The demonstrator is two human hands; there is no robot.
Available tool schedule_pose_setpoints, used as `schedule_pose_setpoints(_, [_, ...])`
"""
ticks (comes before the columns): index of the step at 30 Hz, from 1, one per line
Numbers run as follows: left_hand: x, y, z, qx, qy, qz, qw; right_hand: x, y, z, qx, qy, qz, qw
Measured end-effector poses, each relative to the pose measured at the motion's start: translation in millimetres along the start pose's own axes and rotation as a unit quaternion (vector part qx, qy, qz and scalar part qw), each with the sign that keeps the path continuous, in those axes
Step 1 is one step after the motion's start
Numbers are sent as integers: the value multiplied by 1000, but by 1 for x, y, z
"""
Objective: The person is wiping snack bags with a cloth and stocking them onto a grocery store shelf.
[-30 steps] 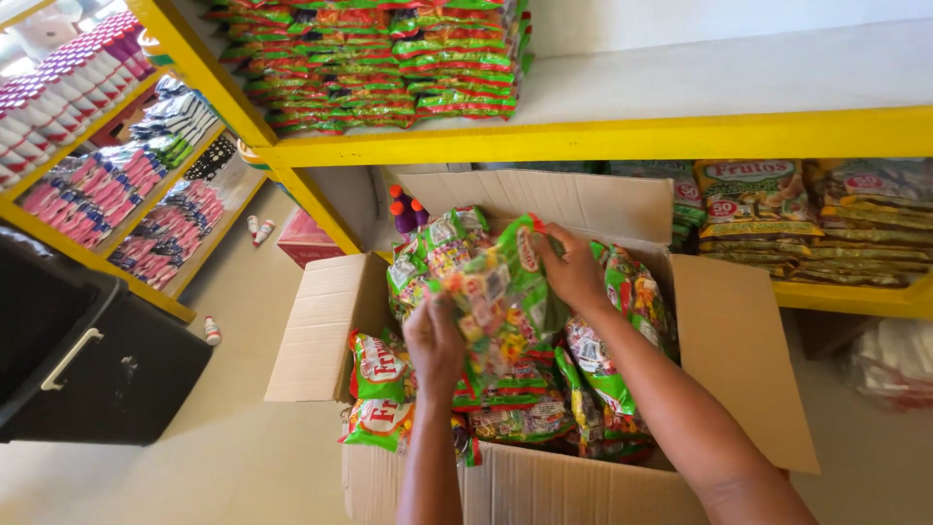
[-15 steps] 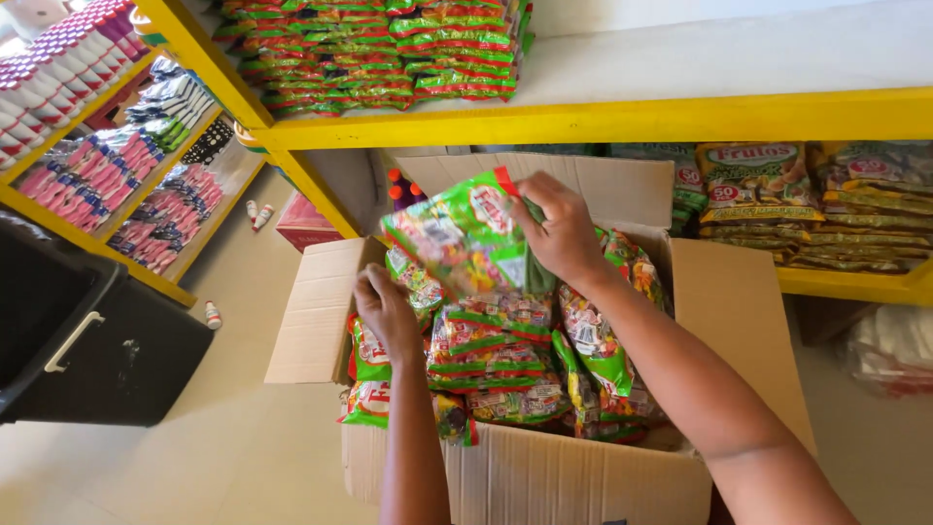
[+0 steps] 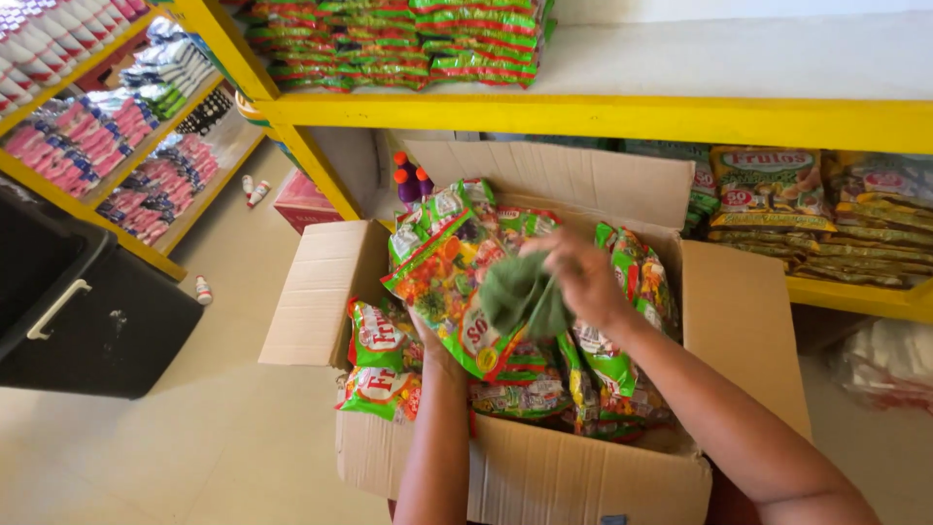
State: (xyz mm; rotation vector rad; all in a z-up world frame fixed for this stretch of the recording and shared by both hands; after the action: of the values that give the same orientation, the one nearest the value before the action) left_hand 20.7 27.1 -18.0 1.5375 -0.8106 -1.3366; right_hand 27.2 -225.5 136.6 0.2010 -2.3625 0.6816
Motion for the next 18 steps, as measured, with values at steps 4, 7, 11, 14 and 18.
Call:
schedule_pose_setpoints(4, [10, -58, -13, -55, -13, 0, 998, 3, 34, -4, -34, -13, -32, 999])
schedule_pose_setpoints(7, [27, -94, -9, 2, -18, 89, 996, -9, 91, -1, 178, -81, 120, 973])
schedule_pose_setpoints(11, [19, -49, 4, 105, 60, 57, 991, -47, 121, -29, 119, -62, 304, 943])
schedule_pose_setpoints(14, [17, -47, -1, 95, 80, 29, 992, -67, 138, -43, 57, 14, 357, 932])
schedule_pose_setpoints(18, [20, -38, 6, 135, 110, 20, 984, -6, 145, -28, 75, -70, 171, 980])
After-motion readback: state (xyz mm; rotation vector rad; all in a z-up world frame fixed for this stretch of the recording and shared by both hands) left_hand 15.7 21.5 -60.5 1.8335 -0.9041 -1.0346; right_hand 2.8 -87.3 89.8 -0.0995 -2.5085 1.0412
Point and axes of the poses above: each hand's wrist, its own z-axis away from the middle knuckle, its own y-axis out of the palm, x = y × z, the point moved 1 cm from there along -z, towards the middle knuckle, and after that the axes turned 2 degrees about z, right-handed, at the moved point
